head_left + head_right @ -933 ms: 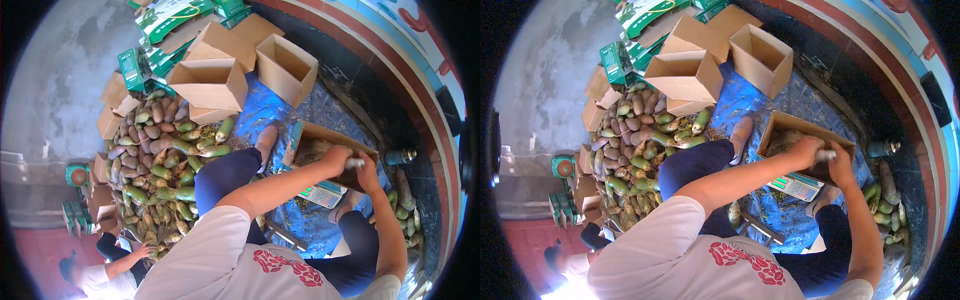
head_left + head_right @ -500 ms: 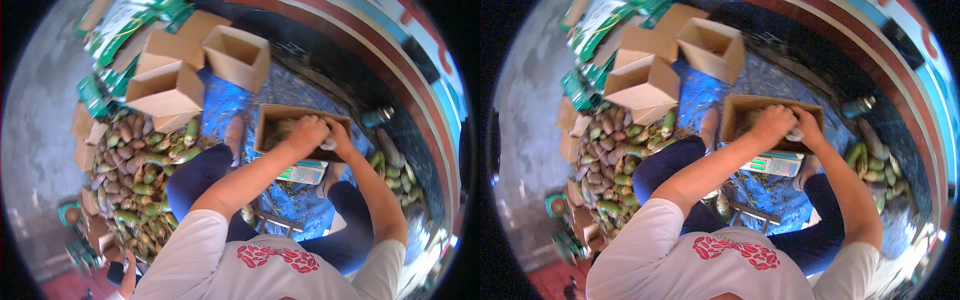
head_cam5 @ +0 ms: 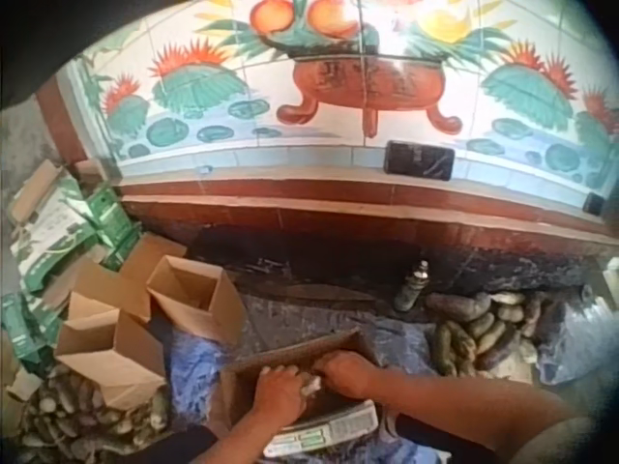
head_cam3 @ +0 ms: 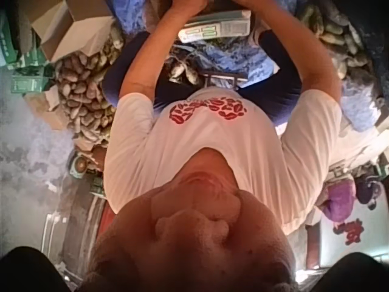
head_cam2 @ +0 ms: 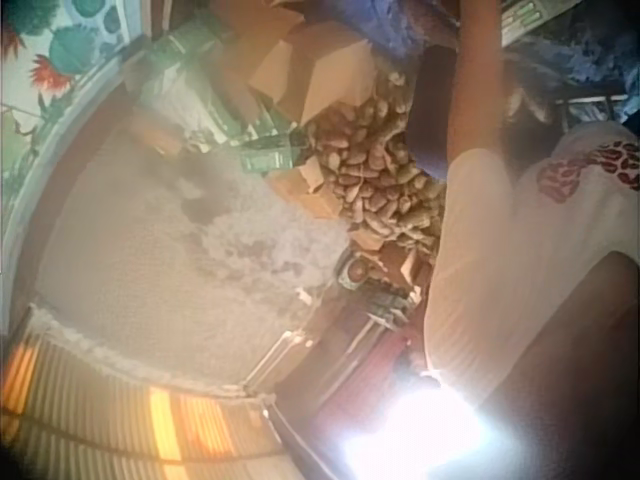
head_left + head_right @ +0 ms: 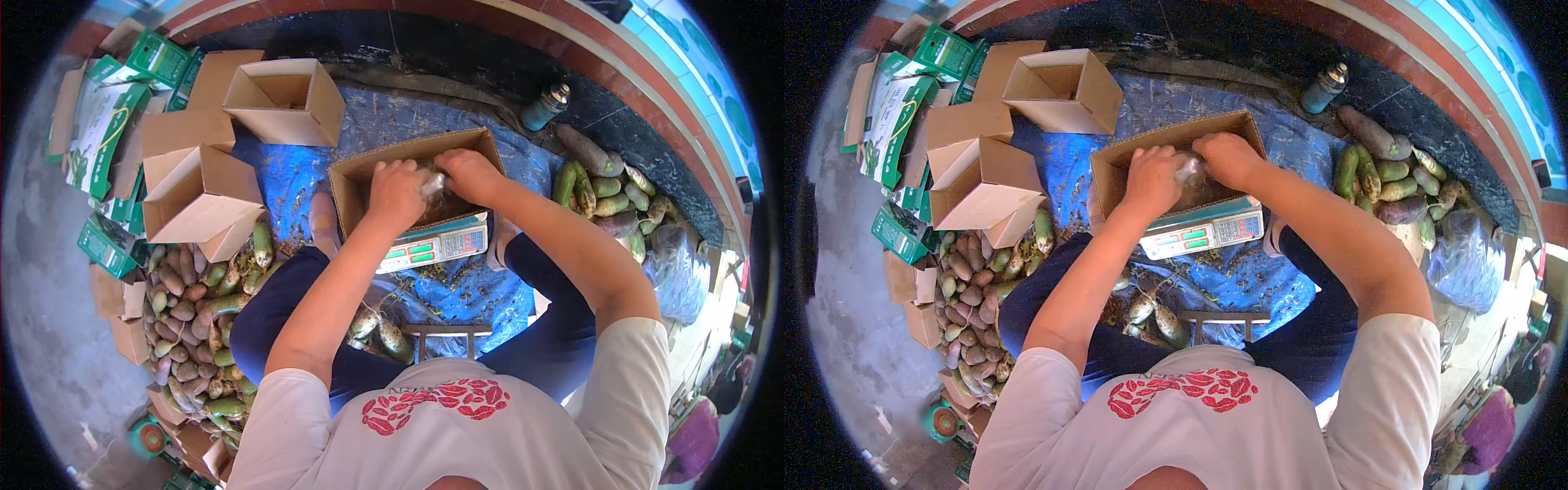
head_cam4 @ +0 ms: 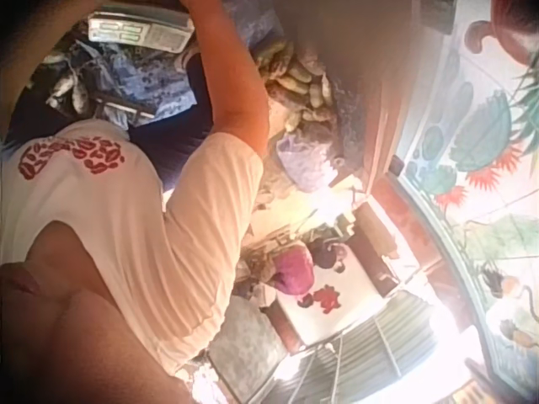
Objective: Sorting, weighing, and packing green produce into cardboard boxes.
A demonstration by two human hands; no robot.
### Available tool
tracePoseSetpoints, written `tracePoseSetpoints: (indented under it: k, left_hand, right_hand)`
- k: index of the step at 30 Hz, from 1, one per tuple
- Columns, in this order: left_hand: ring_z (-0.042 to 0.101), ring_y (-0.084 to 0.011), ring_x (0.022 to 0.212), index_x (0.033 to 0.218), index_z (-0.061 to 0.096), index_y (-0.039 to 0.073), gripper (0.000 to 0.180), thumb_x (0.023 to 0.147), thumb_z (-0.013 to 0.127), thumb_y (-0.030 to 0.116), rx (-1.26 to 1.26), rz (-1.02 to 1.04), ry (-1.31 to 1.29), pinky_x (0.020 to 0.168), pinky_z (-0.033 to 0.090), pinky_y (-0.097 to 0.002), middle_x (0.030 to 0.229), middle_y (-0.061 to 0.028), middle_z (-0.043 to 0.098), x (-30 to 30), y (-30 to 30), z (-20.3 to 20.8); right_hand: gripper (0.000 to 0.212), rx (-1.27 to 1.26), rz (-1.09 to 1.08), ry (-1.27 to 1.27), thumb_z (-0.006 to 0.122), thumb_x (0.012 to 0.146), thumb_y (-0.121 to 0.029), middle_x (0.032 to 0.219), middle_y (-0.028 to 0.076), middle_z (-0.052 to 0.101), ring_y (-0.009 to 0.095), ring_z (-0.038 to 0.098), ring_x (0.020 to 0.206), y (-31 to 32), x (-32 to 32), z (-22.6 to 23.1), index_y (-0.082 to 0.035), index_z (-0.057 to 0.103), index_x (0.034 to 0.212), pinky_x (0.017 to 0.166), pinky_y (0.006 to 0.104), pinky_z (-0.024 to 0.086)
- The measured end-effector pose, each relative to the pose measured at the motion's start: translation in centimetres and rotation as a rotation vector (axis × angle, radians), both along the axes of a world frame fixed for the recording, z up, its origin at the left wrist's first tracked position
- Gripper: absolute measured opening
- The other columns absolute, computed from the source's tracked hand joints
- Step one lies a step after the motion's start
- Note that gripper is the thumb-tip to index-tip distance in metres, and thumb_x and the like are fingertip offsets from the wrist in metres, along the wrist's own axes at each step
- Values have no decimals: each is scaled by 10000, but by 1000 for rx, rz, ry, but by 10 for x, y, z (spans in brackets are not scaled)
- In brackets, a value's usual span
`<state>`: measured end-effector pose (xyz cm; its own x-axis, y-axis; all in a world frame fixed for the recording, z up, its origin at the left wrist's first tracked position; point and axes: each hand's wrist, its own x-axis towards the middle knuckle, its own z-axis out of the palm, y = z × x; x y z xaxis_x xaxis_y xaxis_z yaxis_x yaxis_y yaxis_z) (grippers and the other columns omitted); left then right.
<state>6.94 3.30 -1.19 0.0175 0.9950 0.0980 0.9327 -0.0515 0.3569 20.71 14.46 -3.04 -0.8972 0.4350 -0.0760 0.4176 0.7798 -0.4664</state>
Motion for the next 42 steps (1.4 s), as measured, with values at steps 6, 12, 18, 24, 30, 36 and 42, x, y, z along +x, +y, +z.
tracePoseSetpoints:
  k: [6, 12, 18, 24, 30, 36, 42]
  left_hand:
    - [526, -300, 937, 964, 585, 71, 333, 703, 582, 278, -611, 117, 44, 796, 394, -384, 958, -158, 573, -16, -13, 1]
    - [533, -323, 902, 985, 552, 20, 456, 668, 652, 331, -189, 401, 58, 775, 425, -378, 930, -188, 564, -59, -21, 57]
    - [544, -332, 903, 845, 591, -8, 371, 736, 531, 342, -685, 468, -99, 744, 439, -407, 952, -191, 574, -95, -53, 1]
    - [540, -365, 734, 735, 612, 8, 263, 752, 440, 207, -242, 136, 29, 655, 408, -453, 760, -236, 563, -139, -68, -25]
    - [530, -349, 828, 894, 560, -55, 361, 820, 456, 282, -78, 350, -279, 743, 380, -404, 861, -232, 569, -47, -6, 127]
    - [526, -194, 845, 926, 543, -80, 362, 824, 444, 253, 0, -49, -383, 746, 389, -314, 896, -142, 578, 93, 28, 235]
    - [510, -156, 671, 777, 552, -66, 325, 801, 462, 246, -134, -394, -506, 654, 395, -298, 690, -97, 558, 275, 10, 238]
  right_hand:
    - [202, 210, 22, -329, 511, 701, -93, 846, 138, 598, 283, 583, 813, 5, 9, -12, -57, 585, 886, 691, 375, 471]
    - [212, 289, -191, -116, 513, 737, -185, 828, 151, 610, 291, 595, 799, 16, 14, 77, -58, 605, 881, 678, 374, 484]
    - [242, -39, -273, -512, 513, 737, -214, 933, 153, 598, 293, 590, 842, 20, 45, 46, -47, 625, 871, 719, 372, 478]
    - [221, 3, -485, -190, 503, 695, -131, 933, 137, 603, 273, 579, 885, 20, 42, 81, -57, 638, 854, 729, 376, 471]
    - [207, 201, -650, -111, 517, 684, -158, 842, 149, 617, 273, 596, 804, 22, 149, 207, -36, 644, 792, 675, 381, 474]
    - [221, 729, -501, -314, 503, 737, -173, 713, 165, 587, 306, 562, 699, -48, 324, 303, 18, 587, 810, 627, 351, 452]
    - [204, 553, -1106, 28, 504, 728, -131, 740, 210, 556, 273, 547, 687, -194, 467, 337, 66, 544, 767, 610, 366, 424]
